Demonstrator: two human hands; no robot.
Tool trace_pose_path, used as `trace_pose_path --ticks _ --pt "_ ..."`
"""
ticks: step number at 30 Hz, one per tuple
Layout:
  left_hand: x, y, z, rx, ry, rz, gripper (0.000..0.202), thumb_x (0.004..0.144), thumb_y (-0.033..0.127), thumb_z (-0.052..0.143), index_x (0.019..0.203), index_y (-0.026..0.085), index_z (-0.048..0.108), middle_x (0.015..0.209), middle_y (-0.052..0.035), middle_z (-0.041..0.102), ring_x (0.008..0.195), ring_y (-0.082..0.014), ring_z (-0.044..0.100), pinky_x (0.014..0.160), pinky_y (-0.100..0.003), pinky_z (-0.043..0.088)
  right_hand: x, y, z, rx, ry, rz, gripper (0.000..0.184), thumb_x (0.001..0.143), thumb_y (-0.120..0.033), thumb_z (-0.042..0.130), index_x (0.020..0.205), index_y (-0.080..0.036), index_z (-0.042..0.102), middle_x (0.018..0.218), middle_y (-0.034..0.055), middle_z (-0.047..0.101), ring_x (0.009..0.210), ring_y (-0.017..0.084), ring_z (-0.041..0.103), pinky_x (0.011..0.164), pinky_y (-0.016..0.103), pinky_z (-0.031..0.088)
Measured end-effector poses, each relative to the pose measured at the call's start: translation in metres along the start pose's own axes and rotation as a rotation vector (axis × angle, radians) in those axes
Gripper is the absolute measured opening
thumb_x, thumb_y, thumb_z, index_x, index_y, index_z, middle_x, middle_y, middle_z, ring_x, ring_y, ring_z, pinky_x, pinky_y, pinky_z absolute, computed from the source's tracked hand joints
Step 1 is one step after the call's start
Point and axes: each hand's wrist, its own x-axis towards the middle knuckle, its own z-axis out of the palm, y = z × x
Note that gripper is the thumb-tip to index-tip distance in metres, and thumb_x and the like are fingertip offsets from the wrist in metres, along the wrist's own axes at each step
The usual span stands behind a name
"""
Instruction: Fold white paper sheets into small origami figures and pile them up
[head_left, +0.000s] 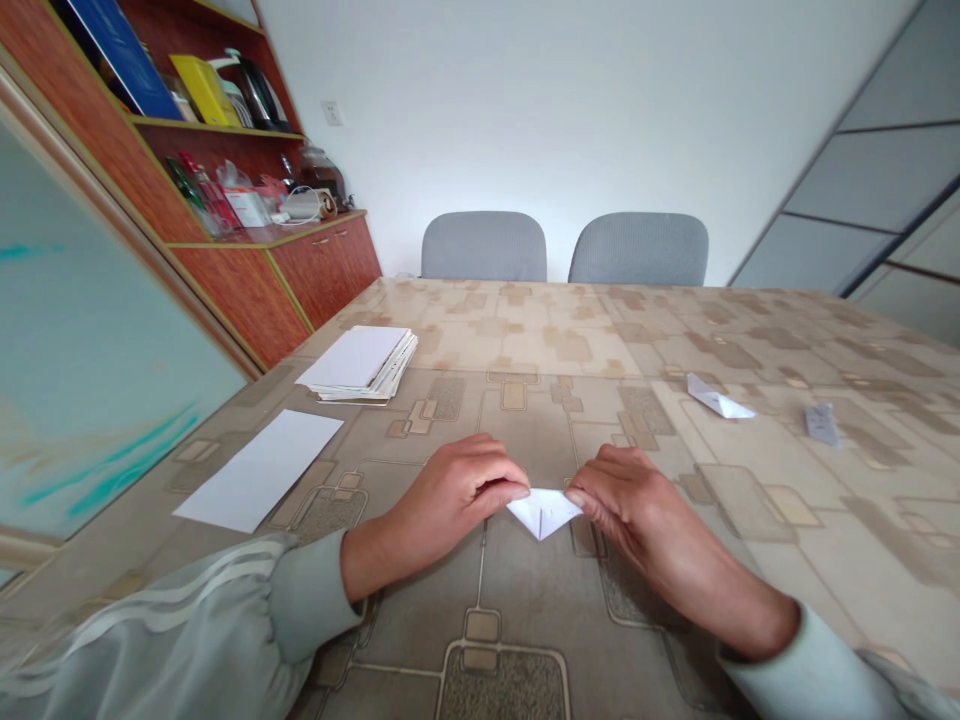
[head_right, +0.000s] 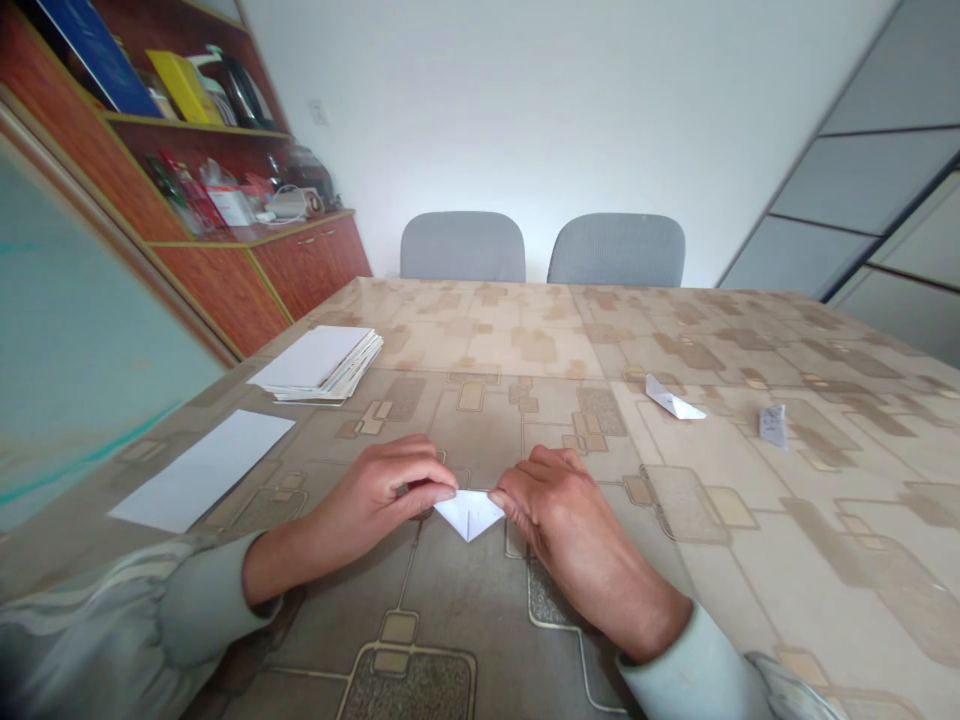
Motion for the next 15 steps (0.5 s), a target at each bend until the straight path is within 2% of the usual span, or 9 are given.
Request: trace_pose_path --ticks 4,9,12,15 --pt "0.002 0.0 -0.004 -0.012 -0.023 0.009 0.019 0.097 0.022 0.054 0.086 0.016 0.068 0.076 -0.0008 0.064 0.073 -0.013 0.057 0.066 -0.022 0.039 -0.002 0.004 -0.002 0.069 -0.018 0.029 0.043 0.102 -0.041 0.035 0.072 -0.019 0.056 0.066 0.0002 0.057 0.063 0.015 0.049 0.064 0.029 0.034" --pt "0.003 0.0 -0.007 0.013 -0.003 -0.008 0.021 0.098 0.022 0.051 0.085 0.016 0.066 0.076 -0.0007 0.062 0.074 -0.0138 0.057 0.067 -0.023 0.039 -0.006 0.017 -0.011 0.033 0.0 0.16 0.043 0.101 -0.041 0.039 0.066 -0.019 0.05 0.063 0.0005 0.05 0.059 0.015 0.048 0.056 0.028 0.033" --pt "0.004 0.001 -0.008 0.028 -0.011 0.002 0.021 0.098 0.021 0.051 0.084 0.016 0.065 0.077 -0.001 0.062 0.075 -0.0139 0.056 0.068 -0.023 0.039 -0.005 0.015 -0.017 0.019 0.092 0.175 0.042 0.101 -0.039 0.039 0.066 -0.02 0.051 0.062 0.0005 0.05 0.061 0.016 0.049 0.059 0.029 0.035" --pt "0.005 0.005 -0.006 0.051 -0.09 0.093 0.022 0.099 0.023 0.049 0.085 0.016 0.065 0.076 -0.0008 0.061 0.074 -0.0138 0.054 0.068 -0.023 0.038 -0.003 -0.001 -0.013 0.155 0.046 0.121 0.028 0.1 -0.035 0.043 0.085 -0.021 0.062 0.075 0.0016 0.062 0.074 0.017 0.055 0.07 0.03 0.04"
